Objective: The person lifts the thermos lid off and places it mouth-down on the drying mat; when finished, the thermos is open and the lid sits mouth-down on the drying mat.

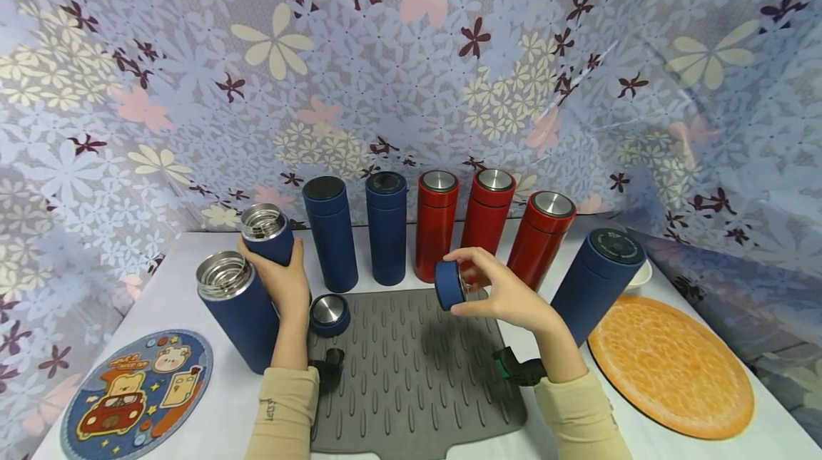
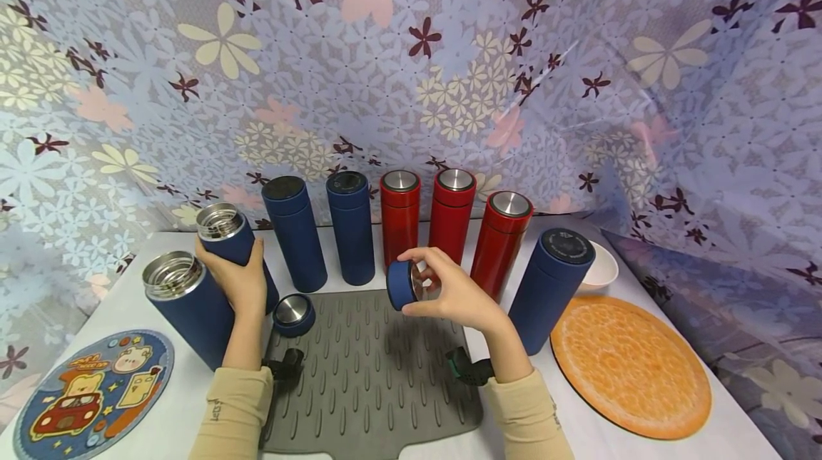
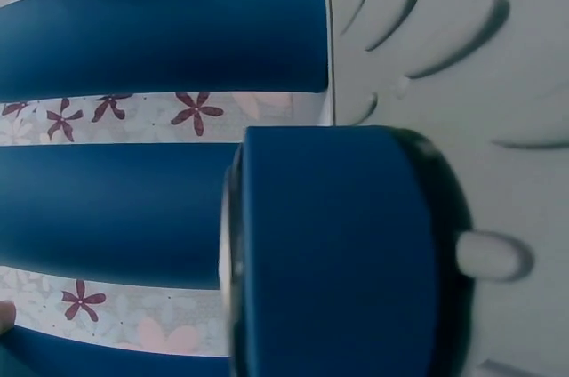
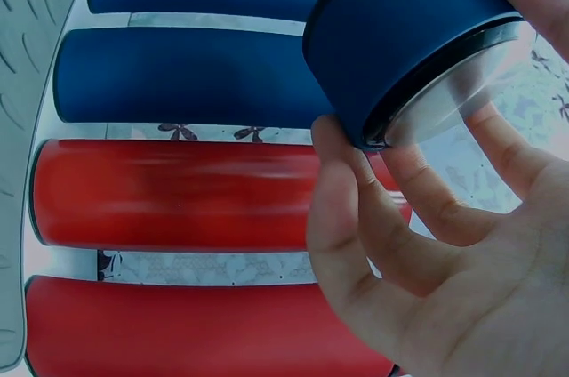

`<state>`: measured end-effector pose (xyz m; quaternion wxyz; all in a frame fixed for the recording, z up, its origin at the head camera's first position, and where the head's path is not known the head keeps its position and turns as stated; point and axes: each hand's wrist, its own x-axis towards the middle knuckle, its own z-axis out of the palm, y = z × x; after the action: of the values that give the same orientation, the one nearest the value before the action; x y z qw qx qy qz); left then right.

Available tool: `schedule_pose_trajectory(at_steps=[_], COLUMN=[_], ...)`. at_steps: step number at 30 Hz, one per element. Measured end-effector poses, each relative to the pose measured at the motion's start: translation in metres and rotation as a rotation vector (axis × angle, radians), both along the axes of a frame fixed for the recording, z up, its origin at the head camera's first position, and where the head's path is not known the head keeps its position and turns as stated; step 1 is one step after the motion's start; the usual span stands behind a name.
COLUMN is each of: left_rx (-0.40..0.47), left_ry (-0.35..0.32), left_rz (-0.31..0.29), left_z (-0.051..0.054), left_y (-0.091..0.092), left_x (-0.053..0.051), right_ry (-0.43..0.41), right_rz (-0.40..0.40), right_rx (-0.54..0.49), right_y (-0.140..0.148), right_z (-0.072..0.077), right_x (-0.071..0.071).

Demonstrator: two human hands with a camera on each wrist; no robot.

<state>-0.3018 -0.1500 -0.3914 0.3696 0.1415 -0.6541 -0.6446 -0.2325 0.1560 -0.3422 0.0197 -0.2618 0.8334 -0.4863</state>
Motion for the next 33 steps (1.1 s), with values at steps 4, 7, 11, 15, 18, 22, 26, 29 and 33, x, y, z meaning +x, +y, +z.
schedule_pose_trajectory(at_steps=[4,7,11,15,18,22,26,29,33], left_rx=[-0.008,-0.015,-0.023,-0.034,-0.039,-0.031,-0.021,-0.020,-0.025], left_ry=[-0.033,-0.049,-0.043,-0.044,-0.046,-0.051,-0.054,-0.048,-0.041], left_rz=[0.013,0.019,0.024,0.040,0.050,0.044,0.031,0.029,0.033], left_z=[-0.002,-0.003,-0.004,-0.005,-0.006,-0.005,-0.004,-0.004,-0.004], left_y=[0.000,-0.001,-0.001,0.000,0.001,0.002,0.003,0.002,0.002], left_x=[0.001,0.001,0.001,0.000,0.000,0.000,0.001,0.001,0.001], right_ry=[-0.002,0.002,0.024,0.048,0.049,0.050,0.064,0.074,0.087], right_rz=[-0.003,-0.012,-0.021,-0.034,-0.047,-0.080,-0.171,-0.227,-0.252], right_rx=[0.012,0.020,0.021,0.035,0.069,0.126,0.193,0.257,0.351], right_y=[-0.003,-0.005,-0.012,-0.024,-0.036,-0.054,-0.076,-0.093,-0.110], right_z=[-0.001,-0.002,-0.004,-0.009,-0.013,-0.021,-0.031,-0.038,-0.048], right_x=[0.000,0.001,0.000,-0.002,-0.004,-0.007,-0.010,-0.013,-0.021])
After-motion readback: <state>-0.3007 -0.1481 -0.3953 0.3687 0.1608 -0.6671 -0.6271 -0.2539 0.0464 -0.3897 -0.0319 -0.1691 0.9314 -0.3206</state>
